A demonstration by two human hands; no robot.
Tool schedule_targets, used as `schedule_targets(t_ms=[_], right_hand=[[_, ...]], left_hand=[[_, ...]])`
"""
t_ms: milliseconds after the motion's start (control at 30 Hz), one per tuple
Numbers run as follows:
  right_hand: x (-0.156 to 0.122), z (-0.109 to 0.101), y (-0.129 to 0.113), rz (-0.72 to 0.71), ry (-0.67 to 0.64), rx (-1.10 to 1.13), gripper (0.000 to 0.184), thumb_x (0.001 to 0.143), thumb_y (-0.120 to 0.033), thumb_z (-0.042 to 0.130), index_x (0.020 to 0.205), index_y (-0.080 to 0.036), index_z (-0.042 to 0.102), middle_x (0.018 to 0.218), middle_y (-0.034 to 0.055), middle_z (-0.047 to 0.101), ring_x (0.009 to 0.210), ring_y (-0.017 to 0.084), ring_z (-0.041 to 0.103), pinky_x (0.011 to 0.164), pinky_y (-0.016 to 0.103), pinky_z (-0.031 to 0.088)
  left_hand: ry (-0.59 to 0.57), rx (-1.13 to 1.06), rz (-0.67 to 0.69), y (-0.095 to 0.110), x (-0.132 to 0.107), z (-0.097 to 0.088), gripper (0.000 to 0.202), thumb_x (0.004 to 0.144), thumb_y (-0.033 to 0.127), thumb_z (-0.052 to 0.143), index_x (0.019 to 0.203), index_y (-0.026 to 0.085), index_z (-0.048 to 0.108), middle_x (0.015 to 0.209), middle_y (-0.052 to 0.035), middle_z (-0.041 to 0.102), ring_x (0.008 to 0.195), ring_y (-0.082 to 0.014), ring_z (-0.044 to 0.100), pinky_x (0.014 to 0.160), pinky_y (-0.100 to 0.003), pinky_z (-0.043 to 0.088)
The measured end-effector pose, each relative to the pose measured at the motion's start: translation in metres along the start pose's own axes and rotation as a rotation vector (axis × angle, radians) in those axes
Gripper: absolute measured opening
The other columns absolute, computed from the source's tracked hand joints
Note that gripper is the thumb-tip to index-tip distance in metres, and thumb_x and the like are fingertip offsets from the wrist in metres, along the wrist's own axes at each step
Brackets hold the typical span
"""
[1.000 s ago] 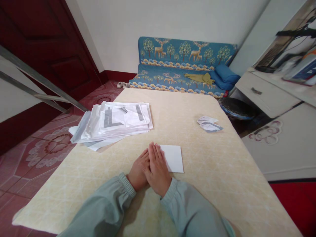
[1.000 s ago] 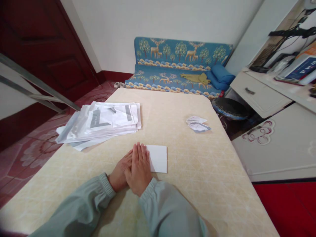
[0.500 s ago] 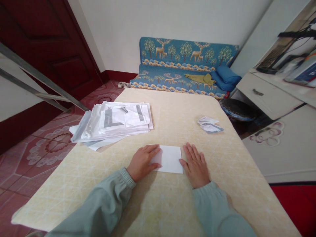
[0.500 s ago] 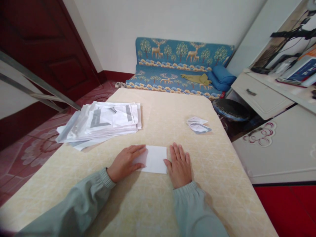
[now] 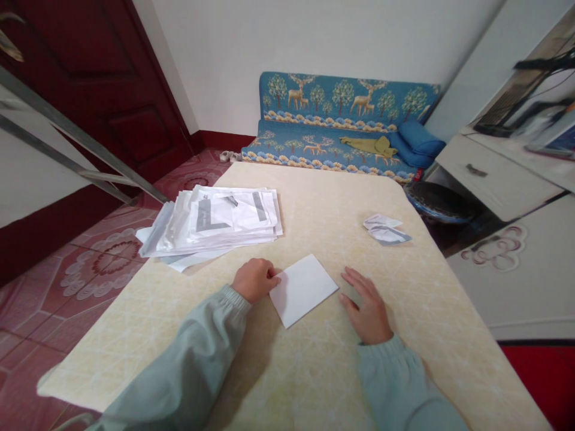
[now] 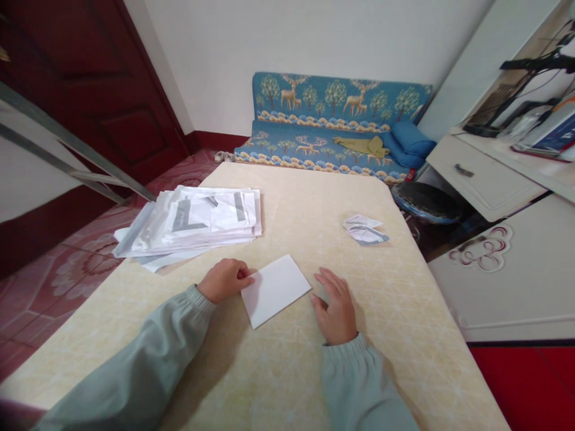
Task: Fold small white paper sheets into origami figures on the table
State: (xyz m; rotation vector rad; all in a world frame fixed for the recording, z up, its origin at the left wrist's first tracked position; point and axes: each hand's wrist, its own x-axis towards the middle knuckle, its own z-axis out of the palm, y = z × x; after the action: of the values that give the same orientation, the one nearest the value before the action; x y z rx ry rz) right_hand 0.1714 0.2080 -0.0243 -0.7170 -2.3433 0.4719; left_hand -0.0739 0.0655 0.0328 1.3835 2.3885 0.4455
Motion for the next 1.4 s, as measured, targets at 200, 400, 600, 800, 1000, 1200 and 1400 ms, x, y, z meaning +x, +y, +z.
schedule_targets(t_ms=[200, 400, 600, 800, 1000, 1200, 1400], right_hand=[[-0.004, -0.007, -0.031, -0.384, -0.260, 0.014, 0.049, 0.078, -0.031, 0.061, 0.125, -0.020, 0.055, 0.138, 0.0127, 0.050, 0.133, 0.026, 0.039, 0.110, 0.054, 0.026], [-0.010, 0.005, -0.050, -0.415, -0.223, 0.097, 0.040, 0.085, -0.011, 0.044, 0.122, -0.017, 0.059, 0.132, 0.0134, 0.056, 0.128, 0.020, 0.046, 0.104, 0.045, 0.041], [-0.006, 0.007, -0.043, -0.352, -0.234, 0.237, 0.040, 0.078, -0.040, 0.067, 0.114, -0.022, 0.066, 0.125, 0.0126, 0.061, 0.117, 0.024, 0.056, 0.096, 0.041, 0.050], [-0.004, 0.011, -0.041, -0.374, -0.256, 0.263, 0.030, 0.084, -0.031, 0.059, 0.112, -0.020, 0.067, 0.125, 0.0132, 0.061, 0.119, 0.022, 0.054, 0.097, 0.041, 0.048], [-0.007, 0.001, -0.044, -0.338, -0.271, 0.236, 0.026, 0.081, -0.034, 0.061, 0.104, -0.024, 0.069, 0.103, 0.0094, 0.070, 0.095, 0.022, 0.063, 0.081, 0.040, 0.053], [0.001, 0.007, -0.045, 0.072, -0.225, 0.345, 0.020, 0.084, -0.033, 0.054, 0.084, -0.022, 0.071, 0.082, 0.0046, 0.072, 0.076, 0.019, 0.065, 0.068, 0.032, 0.053], [0.021, 0.017, -0.046, 0.389, -0.249, 0.278, 0.021, 0.081, -0.038, 0.057, 0.087, -0.019, 0.064, 0.070, 0.0017, 0.071, 0.065, 0.018, 0.064, 0.058, 0.027, 0.047]], left_hand=[[-0.332, -0.737, -0.277, -0.003, -0.051, 0.018, 0.032, 0.077, 0.044, 0.054, 0.060, 0.016, 0.052, 0.048, 0.0007, 0.057, 0.039, -0.0111, 0.053, 0.039, -0.020, 0.035], [-0.352, -1.315, -0.405, 0.014, -0.088, 0.027, 0.043, 0.073, 0.056, 0.063, 0.076, 0.014, 0.054, 0.067, -0.0032, 0.066, 0.049, -0.0104, 0.062, 0.043, -0.017, 0.042], [0.051, -0.702, 0.095, -0.009, -0.080, 0.018, 0.028, 0.086, 0.037, 0.054, 0.102, 0.016, 0.064, 0.103, -0.0103, 0.068, 0.094, -0.0215, 0.065, 0.084, -0.036, 0.053], [0.050, -0.137, 0.696, -0.005, -0.051, 0.034, 0.048, 0.085, 0.017, 0.050, 0.132, 0.025, 0.050, 0.138, -0.0075, 0.052, 0.134, -0.0221, 0.040, 0.113, -0.046, 0.030], [0.052, -0.226, 0.752, -0.001, -0.047, 0.045, 0.037, 0.088, 0.012, 0.044, 0.117, 0.023, 0.063, 0.122, -0.0067, 0.064, 0.120, -0.0170, 0.055, 0.104, -0.035, 0.044], [0.100, -0.245, 0.512, 0.004, -0.050, 0.037, 0.025, 0.090, 0.030, 0.049, 0.100, 0.019, 0.068, 0.101, -0.0074, 0.070, 0.094, -0.0176, 0.064, 0.083, -0.028, 0.050], [0.155, -0.162, 0.081, 0.017, -0.036, 0.034, 0.025, 0.084, 0.042, 0.054, 0.080, 0.018, 0.060, 0.066, -0.0002, 0.061, 0.059, -0.0139, 0.055, 0.055, -0.023, 0.035]])
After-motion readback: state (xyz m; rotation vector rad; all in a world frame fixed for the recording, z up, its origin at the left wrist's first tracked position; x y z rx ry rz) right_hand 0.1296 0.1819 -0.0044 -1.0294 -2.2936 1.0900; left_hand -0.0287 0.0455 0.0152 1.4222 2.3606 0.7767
